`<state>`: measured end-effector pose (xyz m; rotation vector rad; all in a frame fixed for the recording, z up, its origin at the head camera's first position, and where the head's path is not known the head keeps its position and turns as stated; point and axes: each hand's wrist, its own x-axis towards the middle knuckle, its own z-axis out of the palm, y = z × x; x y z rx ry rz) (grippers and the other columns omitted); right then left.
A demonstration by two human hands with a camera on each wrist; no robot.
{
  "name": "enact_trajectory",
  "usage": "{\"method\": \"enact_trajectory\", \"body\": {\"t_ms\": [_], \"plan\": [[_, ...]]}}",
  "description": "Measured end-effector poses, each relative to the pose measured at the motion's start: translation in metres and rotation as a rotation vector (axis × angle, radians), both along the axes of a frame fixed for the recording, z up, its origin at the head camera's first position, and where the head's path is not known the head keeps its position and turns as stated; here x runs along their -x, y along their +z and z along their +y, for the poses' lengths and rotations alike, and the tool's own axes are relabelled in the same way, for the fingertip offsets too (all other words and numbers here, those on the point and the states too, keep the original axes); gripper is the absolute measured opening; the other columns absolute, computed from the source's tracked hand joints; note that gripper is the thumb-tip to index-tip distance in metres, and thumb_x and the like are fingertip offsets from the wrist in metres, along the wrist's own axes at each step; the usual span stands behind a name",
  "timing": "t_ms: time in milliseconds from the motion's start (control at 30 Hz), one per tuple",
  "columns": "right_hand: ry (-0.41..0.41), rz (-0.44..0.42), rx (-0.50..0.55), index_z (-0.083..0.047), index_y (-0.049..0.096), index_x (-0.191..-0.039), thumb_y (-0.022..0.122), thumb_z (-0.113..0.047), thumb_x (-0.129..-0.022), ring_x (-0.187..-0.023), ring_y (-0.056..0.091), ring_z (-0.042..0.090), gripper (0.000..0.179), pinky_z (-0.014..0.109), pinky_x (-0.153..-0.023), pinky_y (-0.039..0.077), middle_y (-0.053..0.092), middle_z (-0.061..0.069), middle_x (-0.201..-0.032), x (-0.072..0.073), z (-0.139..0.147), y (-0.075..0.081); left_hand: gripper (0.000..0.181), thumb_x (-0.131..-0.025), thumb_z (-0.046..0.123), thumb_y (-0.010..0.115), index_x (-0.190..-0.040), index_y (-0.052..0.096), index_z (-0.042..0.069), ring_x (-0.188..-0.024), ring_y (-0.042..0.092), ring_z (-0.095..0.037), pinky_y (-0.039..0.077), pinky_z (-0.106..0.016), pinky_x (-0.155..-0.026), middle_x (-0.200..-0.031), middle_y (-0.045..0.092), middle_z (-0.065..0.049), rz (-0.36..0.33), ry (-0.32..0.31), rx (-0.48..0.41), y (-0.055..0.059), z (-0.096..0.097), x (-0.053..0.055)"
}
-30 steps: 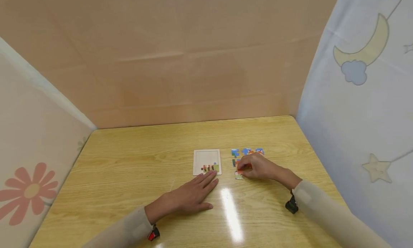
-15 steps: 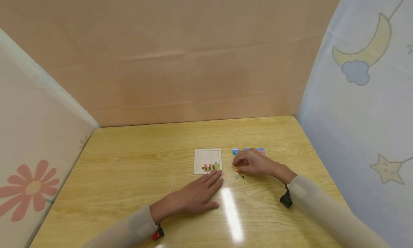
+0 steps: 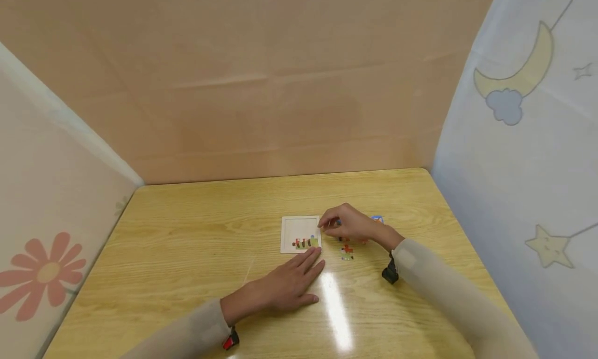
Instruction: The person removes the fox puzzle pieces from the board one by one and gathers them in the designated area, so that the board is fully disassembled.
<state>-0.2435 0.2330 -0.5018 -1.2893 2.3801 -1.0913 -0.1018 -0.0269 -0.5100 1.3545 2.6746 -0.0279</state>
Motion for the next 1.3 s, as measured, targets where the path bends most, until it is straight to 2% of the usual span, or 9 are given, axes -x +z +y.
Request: {"method": "enact_trajectory", "body": {"t_ms": [300, 500, 733, 1000, 1300], "plan": [[0.030, -0.064, -0.010, -0.003, 0.079, -0.114, 0.076, -0.004, -0.097, -0.099, 0.073, 0.016, 0.017, 0.039, -0.090, 0.063, 0.079, 0.008, -0.112, 0.013, -0.027, 0.003, 0.079, -0.110, 0.057, 0.047, -0.167, 0.029, 0.005, -0.164, 0.014, -0.034, 0.024, -0.041, -0.131, -0.176, 0.013, -0.022, 0.021, 0.003, 0.011, -0.002, 0.001, 0.000], [0.078, -0.103, -0.032, 0.000, 0.079, -0.116, 0.076, 0.000, -0.096, -0.101, 0.073, 0.021, 0.020, 0.041, -0.092, 0.062, 0.078, 0.010, -0.113, 0.020, -0.041, 0.006, 0.079, -0.110, 0.057, 0.046, -0.167, 0.029, 0.006, -0.164, 0.014, -0.033, 0.023, -0.041, -0.131, -0.176, 0.014, -0.022, 0.030, 0.002, 0.014, -0.004, 0.001, 0.002], [0.090, -0.208, -0.083, -0.003, 0.080, -0.116, 0.078, 0.001, -0.094, -0.104, 0.073, 0.021, 0.022, 0.034, -0.096, 0.060, 0.079, 0.007, -0.113, 0.026, -0.056, 0.008, 0.079, -0.110, 0.057, 0.048, -0.167, 0.029, 0.007, -0.164, 0.014, -0.033, 0.024, -0.043, -0.130, -0.176, 0.013, -0.021, 0.006, 0.007, 0.001, -0.006, 0.001, 0.002], [0.152, -0.314, -0.082, 0.001, 0.079, -0.114, 0.078, 0.004, -0.093, -0.104, 0.074, 0.027, 0.022, 0.034, -0.095, 0.061, 0.078, 0.012, -0.112, 0.027, -0.066, 0.006, 0.079, -0.110, 0.057, 0.047, -0.168, 0.028, 0.006, -0.164, 0.012, -0.034, 0.024, -0.044, -0.131, -0.176, 0.012, -0.022, 0.007, -0.005, 0.002, -0.007, 0.001, 0.002], [0.191, -0.362, -0.122, -0.002, 0.082, -0.108, 0.078, 0.006, -0.092, -0.097, 0.074, 0.021, 0.018, 0.033, -0.090, 0.063, 0.080, 0.006, -0.107, 0.030, -0.072, 0.000, 0.078, -0.110, 0.056, 0.046, -0.168, 0.028, 0.006, -0.164, 0.013, -0.034, 0.024, -0.044, -0.131, -0.176, 0.013, -0.022, 0.009, -0.011, 0.014, -0.004, 0.000, 0.002]]}}
